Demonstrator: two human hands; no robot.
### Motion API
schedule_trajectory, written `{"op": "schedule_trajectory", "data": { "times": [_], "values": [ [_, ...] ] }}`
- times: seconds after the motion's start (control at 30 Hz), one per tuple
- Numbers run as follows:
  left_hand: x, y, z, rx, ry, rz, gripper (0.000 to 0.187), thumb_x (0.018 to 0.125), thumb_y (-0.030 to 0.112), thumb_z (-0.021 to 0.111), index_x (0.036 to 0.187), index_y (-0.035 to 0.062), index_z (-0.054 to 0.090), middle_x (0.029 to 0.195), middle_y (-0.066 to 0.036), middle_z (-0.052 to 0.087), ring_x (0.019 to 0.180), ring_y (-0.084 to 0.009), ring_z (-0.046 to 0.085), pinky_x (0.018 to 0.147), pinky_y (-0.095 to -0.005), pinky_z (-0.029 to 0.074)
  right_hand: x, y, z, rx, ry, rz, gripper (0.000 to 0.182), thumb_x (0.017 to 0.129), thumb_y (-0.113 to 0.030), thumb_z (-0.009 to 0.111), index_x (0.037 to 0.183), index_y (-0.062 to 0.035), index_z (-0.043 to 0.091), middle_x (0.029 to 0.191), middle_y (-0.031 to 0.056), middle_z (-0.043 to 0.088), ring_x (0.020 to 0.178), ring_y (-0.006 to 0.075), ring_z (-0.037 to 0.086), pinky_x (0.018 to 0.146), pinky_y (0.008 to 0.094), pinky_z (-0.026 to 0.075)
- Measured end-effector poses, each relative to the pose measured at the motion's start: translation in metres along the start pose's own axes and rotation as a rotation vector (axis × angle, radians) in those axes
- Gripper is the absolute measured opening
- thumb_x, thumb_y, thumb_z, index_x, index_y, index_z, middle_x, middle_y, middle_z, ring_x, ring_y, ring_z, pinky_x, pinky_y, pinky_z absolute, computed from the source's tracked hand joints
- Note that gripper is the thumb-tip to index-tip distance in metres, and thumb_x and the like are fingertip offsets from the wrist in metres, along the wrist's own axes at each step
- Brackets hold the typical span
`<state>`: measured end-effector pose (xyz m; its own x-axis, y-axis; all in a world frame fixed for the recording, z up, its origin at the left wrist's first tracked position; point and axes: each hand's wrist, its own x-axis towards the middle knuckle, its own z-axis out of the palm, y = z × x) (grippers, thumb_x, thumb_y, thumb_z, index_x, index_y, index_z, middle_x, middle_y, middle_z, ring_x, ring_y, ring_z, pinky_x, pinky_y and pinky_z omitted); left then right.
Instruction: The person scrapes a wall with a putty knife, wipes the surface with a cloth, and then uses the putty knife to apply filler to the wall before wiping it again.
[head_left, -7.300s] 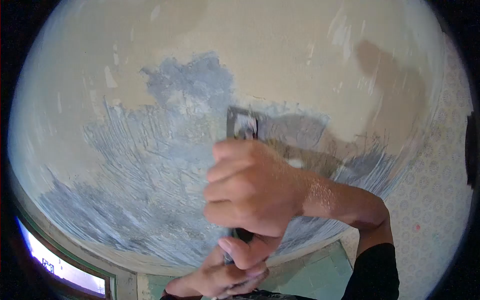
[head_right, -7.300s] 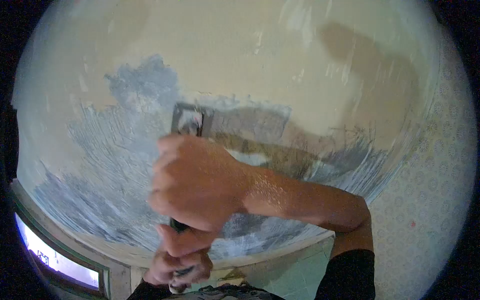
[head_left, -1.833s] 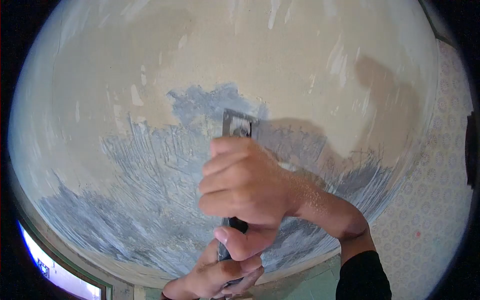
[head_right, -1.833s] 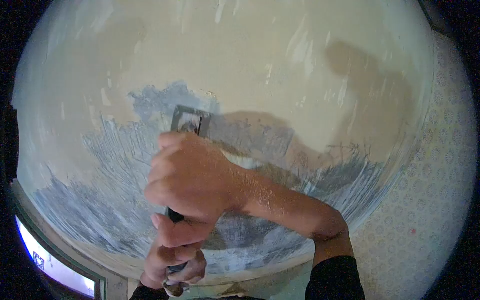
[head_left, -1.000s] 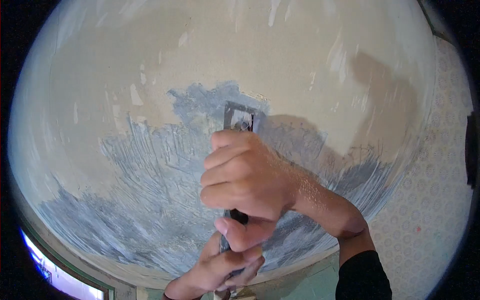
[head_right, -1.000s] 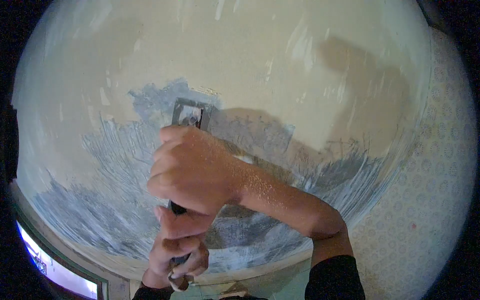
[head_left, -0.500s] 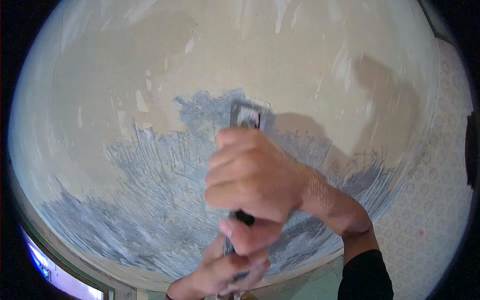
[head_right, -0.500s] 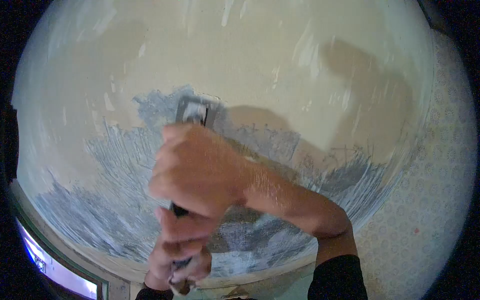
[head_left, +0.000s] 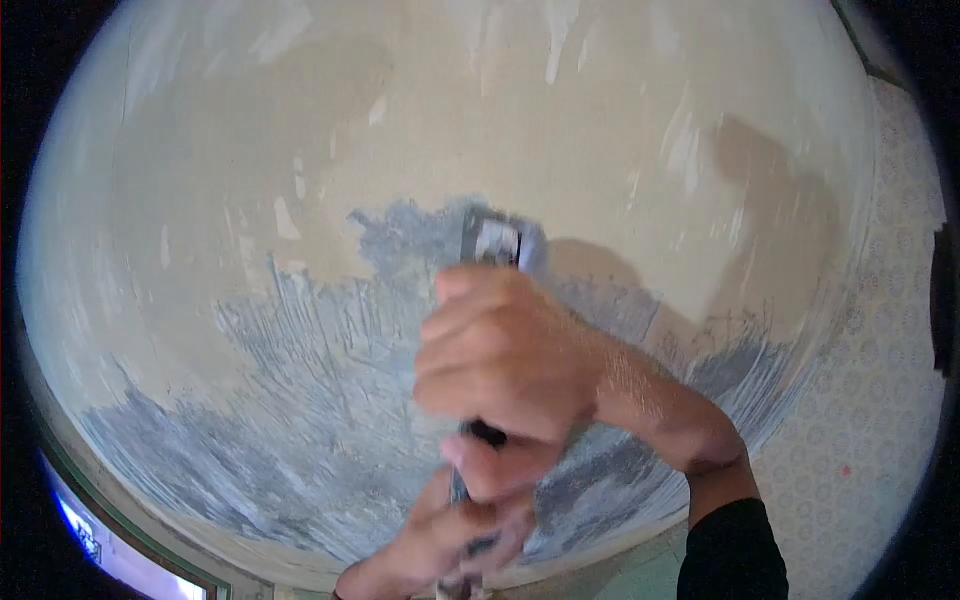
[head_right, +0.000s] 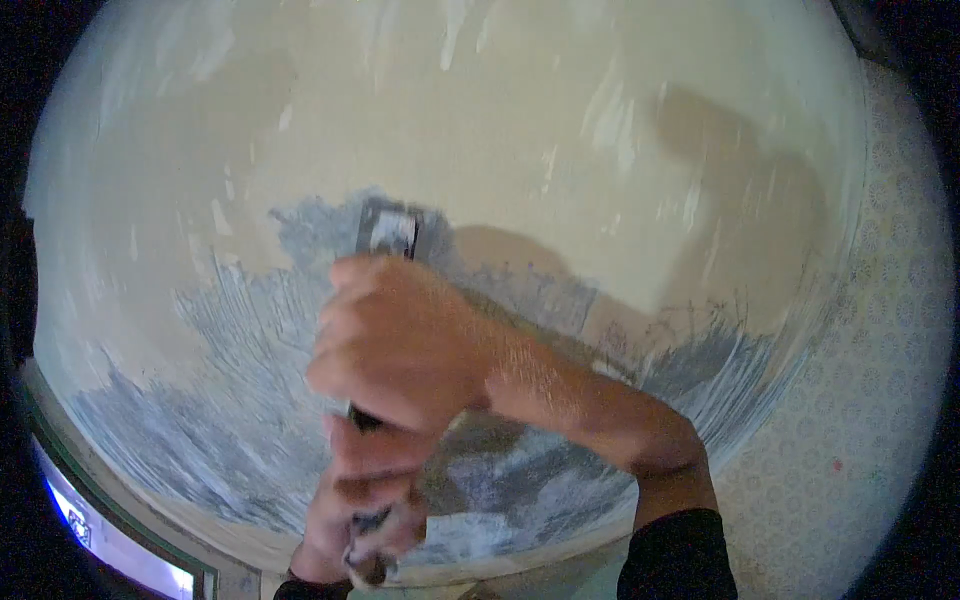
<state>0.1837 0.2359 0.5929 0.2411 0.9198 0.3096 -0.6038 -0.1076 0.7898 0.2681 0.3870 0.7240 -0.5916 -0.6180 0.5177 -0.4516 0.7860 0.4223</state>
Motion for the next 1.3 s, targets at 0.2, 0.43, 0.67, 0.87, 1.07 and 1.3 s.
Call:
{"op": "schedule_trajectory", "data": {
  "times": [0.2, 0.43, 0.67, 0.87, 1.07, 1.3],
  "values": [
    [-0.003, 0.007, 0.023, -0.015, 0.077, -0.066, 0.030, 0.088, 0.012, 0.051, 0.116, 0.0095, 0.040, 0.050, 0.001, 0.038, 0.033, -0.0096, 0.034, 0.036, -0.0262, 0.024, 0.001, -0.012, 0.003, 0.025, 0.028, 0.018, 0.028, 0.055, -0.038, 0.058, 0.054, -0.0132, 0.045, 0.053, 0.0040, 0.044, 0.052, 0.0262, 0.050, 0.057, 0.0384, 0.035],
    [-0.003, 0.015, 0.030, 0.025, 0.029, -0.079, 0.020, 0.094, 0.025, 0.056, 0.085, 0.0088, 0.047, 0.049, 0.002, 0.037, 0.038, -0.0084, 0.034, 0.039, -0.0258, 0.026, 0.004, -0.015, -0.005, 0.030, -0.004, 0.013, 0.031, 0.053, -0.044, 0.059, 0.052, -0.0142, 0.050, 0.049, 0.0046, 0.048, 0.051, 0.0283, 0.054, 0.059, 0.0406, 0.038],
    [0.003, 0.022, 0.025, 0.005, 0.036, -0.093, 0.019, 0.092, 0.023, 0.056, 0.082, 0.0107, 0.046, 0.051, 0.002, 0.039, 0.037, -0.0083, 0.033, 0.038, -0.0255, 0.025, 0.004, -0.007, -0.007, -0.043, -0.008, 0.052, 0.024, 0.058, -0.036, 0.058, 0.052, -0.0144, 0.048, 0.049, 0.0052, 0.045, 0.050, 0.0286, 0.052, 0.056, 0.0404, 0.036],
    [0.008, 0.016, 0.019, 0.039, 0.025, -0.001, 0.025, 0.093, 0.027, 0.055, 0.077, 0.0106, 0.045, 0.050, 0.001, 0.040, 0.036, -0.0071, 0.033, 0.038, -0.0240, 0.024, 0.002, -0.005, -0.004, -0.015, -0.026, 0.034, 0.024, 0.060, -0.036, 0.057, 0.053, -0.0152, 0.047, 0.050, 0.0048, 0.047, 0.051, 0.0277, 0.052, 0.057, 0.0400, 0.036],
    [0.007, 0.013, 0.018, 0.081, 0.092, -0.047, 0.029, 0.094, 0.028, 0.055, 0.074, 0.0100, 0.045, 0.044, 0.001, 0.036, 0.036, -0.0080, 0.032, 0.038, -0.0241, 0.024, 0.002, -0.005, -0.002, 0.017, -0.017, 0.012, 0.024, 0.061, -0.035, 0.057, 0.052, -0.0154, 0.047, 0.050, 0.0042, 0.047, 0.051, 0.0270, 0.053, 0.058, 0.0406, 0.037],
    [0.015, 0.013, 0.024, 0.132, 0.060, -0.020, 0.029, 0.097, 0.025, 0.050, 0.073, 0.0103, 0.045, 0.046, 0.001, 0.039, 0.036, -0.0072, 0.033, 0.039, -0.0250, 0.025, 0.000, -0.003, -0.009, 0.004, -0.001, 0.022, 0.027, 0.056, -0.039, 0.059, 0.054, -0.0148, 0.048, 0.051, 0.0054, 0.049, 0.053, 0.0275, 0.054, 0.061, 0.0398, 0.038]
  ]
}}
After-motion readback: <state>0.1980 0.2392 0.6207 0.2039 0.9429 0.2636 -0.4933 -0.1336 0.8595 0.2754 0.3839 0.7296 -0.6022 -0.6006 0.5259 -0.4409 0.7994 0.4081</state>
